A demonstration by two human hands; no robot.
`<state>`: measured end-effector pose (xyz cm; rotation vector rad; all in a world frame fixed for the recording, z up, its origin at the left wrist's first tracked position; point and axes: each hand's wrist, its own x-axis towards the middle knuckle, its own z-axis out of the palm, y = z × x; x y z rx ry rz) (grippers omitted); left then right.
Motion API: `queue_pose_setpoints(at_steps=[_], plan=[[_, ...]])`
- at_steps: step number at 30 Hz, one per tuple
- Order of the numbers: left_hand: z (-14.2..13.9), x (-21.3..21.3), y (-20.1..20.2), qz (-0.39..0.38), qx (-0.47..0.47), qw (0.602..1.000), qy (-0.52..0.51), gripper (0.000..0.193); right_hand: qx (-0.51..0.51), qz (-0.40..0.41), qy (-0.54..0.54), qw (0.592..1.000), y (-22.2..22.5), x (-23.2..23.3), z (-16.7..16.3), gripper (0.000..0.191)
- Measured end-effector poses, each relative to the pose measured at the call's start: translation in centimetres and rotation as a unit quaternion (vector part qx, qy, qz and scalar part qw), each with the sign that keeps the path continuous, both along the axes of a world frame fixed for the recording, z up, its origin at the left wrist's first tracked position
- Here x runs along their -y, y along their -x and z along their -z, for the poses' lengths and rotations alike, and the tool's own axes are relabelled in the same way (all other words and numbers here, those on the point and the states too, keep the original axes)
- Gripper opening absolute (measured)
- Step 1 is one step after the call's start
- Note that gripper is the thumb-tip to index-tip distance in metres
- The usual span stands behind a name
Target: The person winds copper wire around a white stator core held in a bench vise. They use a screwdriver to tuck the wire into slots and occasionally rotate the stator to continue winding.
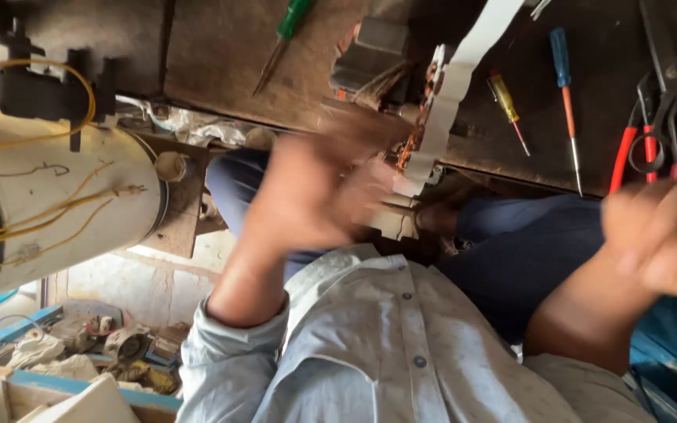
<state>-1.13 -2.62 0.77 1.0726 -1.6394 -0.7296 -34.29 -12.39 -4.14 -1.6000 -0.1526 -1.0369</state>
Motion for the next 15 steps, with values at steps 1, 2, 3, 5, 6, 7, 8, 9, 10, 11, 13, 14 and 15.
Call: queue_pose_setpoints(at_steps=[1,2,3,5,6,7,8,9,10,11,13,14,15], plan=[[-1.7,0.7,2.1,0.200,0.263,0.935,-0.127,0.023,0.026,-0.030,-0.025,0.999,0.6,-0.4,0.5,0.015],[-3.4,1.1,4.0,0.388,0.489,0.748,-0.223,0.028,0.022,-0.043,-0.041,0.998,0.9,-0.7,1.3,0.016],[-4.4,0.7,4.6,0.379,0.315,0.856,-0.154,0.025,-0.005,-0.052,-0.049,0.997,0.9,-0.9,2.2,0.016],[-4.2,0.5,5.0,0.312,-0.048,0.948,0.021,0.031,-0.073,-0.075,-0.046,0.993,-0.5,-0.7,4.2,0.017],[-2.8,0.5,4.2,0.223,0.021,0.974,0.028,0.030,-0.109,-0.052,-0.017,0.993,-1.4,-0.3,4.9,0.017],[-0.9,0.9,2.8,0.129,0.085,0.988,0.032,0.029,-0.154,-0.016,0.030,0.988,-2.2,0.4,5.1,0.017],[1.3,1.1,1.0,0.029,0.141,0.989,0.026,0.028,-0.199,0.027,0.080,0.976,-3.3,0.8,5.2,0.018],[3.4,1.0,-0.4,-0.068,0.193,0.979,0.009,0.027,-0.228,0.074,0.134,0.962,-4.1,1.2,5.1,0.016],[5.0,1.0,-1.5,-0.049,0.178,0.983,0.005,0.020,-0.259,0.123,0.183,0.941,-4.7,1.5,4.7,0.014],[5.7,0.9,-2.3,-0.029,0.163,0.986,0.007,0.014,-0.287,0.173,0.236,0.912,-4.9,1.6,4.0,0.013],[5.2,1.0,-2.3,-0.031,0.081,0.996,-0.032,0.018,-0.193,0.133,0.171,0.957,-4.4,1.6,2.5,0.011],[3.6,0.8,-1.5,-0.040,0.038,0.997,-0.057,0.022,-0.146,0.100,0.138,0.975,-3.6,1.5,1.6,0.012],[1.6,0.7,-0.4,0.014,0.088,0.996,-0.026,0.024,-0.103,0.060,0.094,0.988,-2.7,1.2,0.9,0.014]])
